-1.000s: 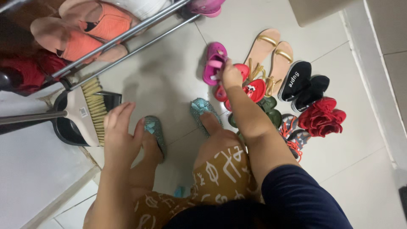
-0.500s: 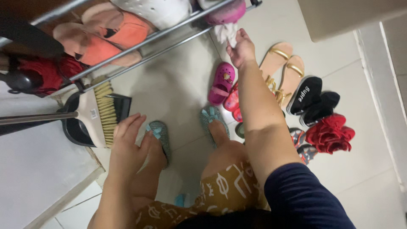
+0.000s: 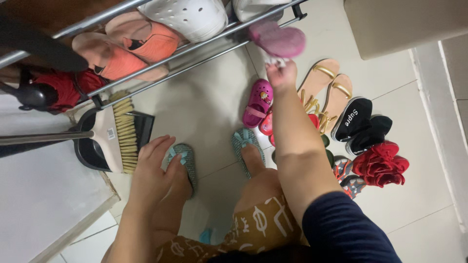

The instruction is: The person wipes several pairs of shoes with a white cloth, including red flip-flops, pink clogs, and white clogs. The person then places the cleaned shoes back on a metal shoe rack.

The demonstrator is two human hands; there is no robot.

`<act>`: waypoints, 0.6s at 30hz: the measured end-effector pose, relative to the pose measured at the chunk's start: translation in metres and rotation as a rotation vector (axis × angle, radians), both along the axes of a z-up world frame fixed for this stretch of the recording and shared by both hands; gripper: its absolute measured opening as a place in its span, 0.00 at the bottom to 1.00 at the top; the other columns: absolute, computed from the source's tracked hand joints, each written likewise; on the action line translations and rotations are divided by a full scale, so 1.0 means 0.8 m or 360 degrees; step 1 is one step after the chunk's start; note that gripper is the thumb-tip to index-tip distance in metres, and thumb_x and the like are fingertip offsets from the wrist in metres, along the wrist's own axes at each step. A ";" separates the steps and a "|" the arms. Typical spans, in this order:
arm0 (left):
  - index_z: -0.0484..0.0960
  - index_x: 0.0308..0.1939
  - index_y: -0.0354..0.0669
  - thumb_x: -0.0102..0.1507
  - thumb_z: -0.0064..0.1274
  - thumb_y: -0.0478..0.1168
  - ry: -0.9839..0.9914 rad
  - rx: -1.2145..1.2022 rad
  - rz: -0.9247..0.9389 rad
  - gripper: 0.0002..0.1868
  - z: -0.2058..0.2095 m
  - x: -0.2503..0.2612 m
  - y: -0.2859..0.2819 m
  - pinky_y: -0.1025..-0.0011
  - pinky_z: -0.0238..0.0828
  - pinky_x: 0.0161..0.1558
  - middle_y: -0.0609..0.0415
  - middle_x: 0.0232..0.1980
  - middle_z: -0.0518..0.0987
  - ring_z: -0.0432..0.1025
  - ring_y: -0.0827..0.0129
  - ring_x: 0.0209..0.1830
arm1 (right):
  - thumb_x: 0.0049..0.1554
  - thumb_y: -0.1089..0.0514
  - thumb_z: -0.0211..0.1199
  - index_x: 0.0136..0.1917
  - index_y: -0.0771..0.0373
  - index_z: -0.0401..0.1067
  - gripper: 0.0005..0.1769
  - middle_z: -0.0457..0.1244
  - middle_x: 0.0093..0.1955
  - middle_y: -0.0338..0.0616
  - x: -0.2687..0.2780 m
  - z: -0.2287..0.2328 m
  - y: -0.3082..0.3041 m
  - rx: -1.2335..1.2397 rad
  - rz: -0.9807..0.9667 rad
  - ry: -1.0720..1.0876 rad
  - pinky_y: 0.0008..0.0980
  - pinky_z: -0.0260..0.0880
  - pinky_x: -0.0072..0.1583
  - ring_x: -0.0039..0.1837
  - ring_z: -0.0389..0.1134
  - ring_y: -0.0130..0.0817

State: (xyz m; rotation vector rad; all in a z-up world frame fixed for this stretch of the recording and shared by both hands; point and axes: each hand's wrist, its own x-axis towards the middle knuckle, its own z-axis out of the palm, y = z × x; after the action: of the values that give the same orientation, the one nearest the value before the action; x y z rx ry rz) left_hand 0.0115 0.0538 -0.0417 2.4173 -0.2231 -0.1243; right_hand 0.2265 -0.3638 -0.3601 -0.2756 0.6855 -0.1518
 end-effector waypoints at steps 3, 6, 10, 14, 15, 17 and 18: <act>0.81 0.58 0.41 0.61 0.60 0.38 -0.0050 -0.0050 -0.0006 0.20 0.005 -0.003 -0.003 0.60 0.68 0.62 0.47 0.61 0.78 0.70 0.51 0.63 | 0.65 0.61 0.41 0.58 0.62 0.66 0.14 0.65 0.48 0.47 -0.043 0.046 -0.005 -0.0090 0.0099 -0.0030 0.39 0.73 0.43 0.44 0.69 0.40; 0.81 0.58 0.41 0.61 0.60 0.37 -0.0097 -0.0163 -0.0052 0.20 0.011 -0.008 -0.013 0.61 0.71 0.57 0.46 0.58 0.79 0.72 0.52 0.60 | 0.66 0.60 0.41 0.60 0.59 0.66 0.14 0.66 0.49 0.44 -0.075 0.126 0.004 -0.0267 0.0286 -0.0096 0.35 0.72 0.41 0.44 0.70 0.37; 0.82 0.56 0.43 0.60 0.60 0.37 -0.0008 -0.0275 -0.0082 0.19 0.013 -0.013 -0.034 0.64 0.75 0.43 0.48 0.55 0.82 0.76 0.53 0.52 | 0.66 0.61 0.41 0.65 0.53 0.65 0.17 0.68 0.50 0.41 -0.131 0.266 0.056 -0.0899 0.0696 -0.0098 0.27 0.69 0.35 0.43 0.71 0.32; 0.81 0.58 0.45 0.62 0.60 0.38 0.0156 -0.0540 -0.0210 0.19 0.011 -0.035 -0.059 0.68 0.76 0.41 0.50 0.52 0.83 0.79 0.64 0.43 | 0.67 0.63 0.42 0.69 0.54 0.65 0.20 0.68 0.50 0.42 -0.179 0.374 0.127 -0.0787 0.0831 -0.0110 0.29 0.74 0.37 0.44 0.72 0.33; 0.80 0.60 0.45 0.63 0.59 0.38 0.0185 -0.0637 -0.0274 0.20 0.010 -0.040 -0.064 0.69 0.76 0.41 0.50 0.53 0.83 0.79 0.66 0.43 | 0.67 0.64 0.44 0.69 0.56 0.66 0.20 0.68 0.48 0.42 -0.186 0.392 0.140 -0.0772 0.0873 -0.0235 0.29 0.71 0.35 0.42 0.71 0.34; 0.76 0.64 0.44 0.65 0.56 0.37 0.0213 -0.0835 -0.0291 0.23 0.006 -0.048 -0.071 0.71 0.77 0.42 0.51 0.54 0.83 0.79 0.70 0.44 | 0.66 0.67 0.46 0.70 0.58 0.67 0.21 0.68 0.47 0.44 -0.201 0.415 0.170 -0.0711 0.0869 -0.0365 0.29 0.68 0.35 0.41 0.70 0.34; 0.74 0.67 0.44 0.65 0.55 0.37 0.0207 -0.0937 -0.0240 0.24 0.002 -0.049 -0.074 0.72 0.77 0.43 0.51 0.54 0.83 0.78 0.71 0.45 | 0.66 0.68 0.46 0.69 0.59 0.67 0.21 0.68 0.47 0.45 -0.207 0.423 0.188 -0.0666 0.0826 -0.0373 0.30 0.69 0.37 0.41 0.69 0.34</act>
State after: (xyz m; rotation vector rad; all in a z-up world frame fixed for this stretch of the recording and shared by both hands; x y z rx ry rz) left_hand -0.0274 -0.0057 -0.0400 1.7999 -0.3304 -0.2458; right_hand 0.0606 -0.2137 -0.0221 -0.8134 0.3268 0.1711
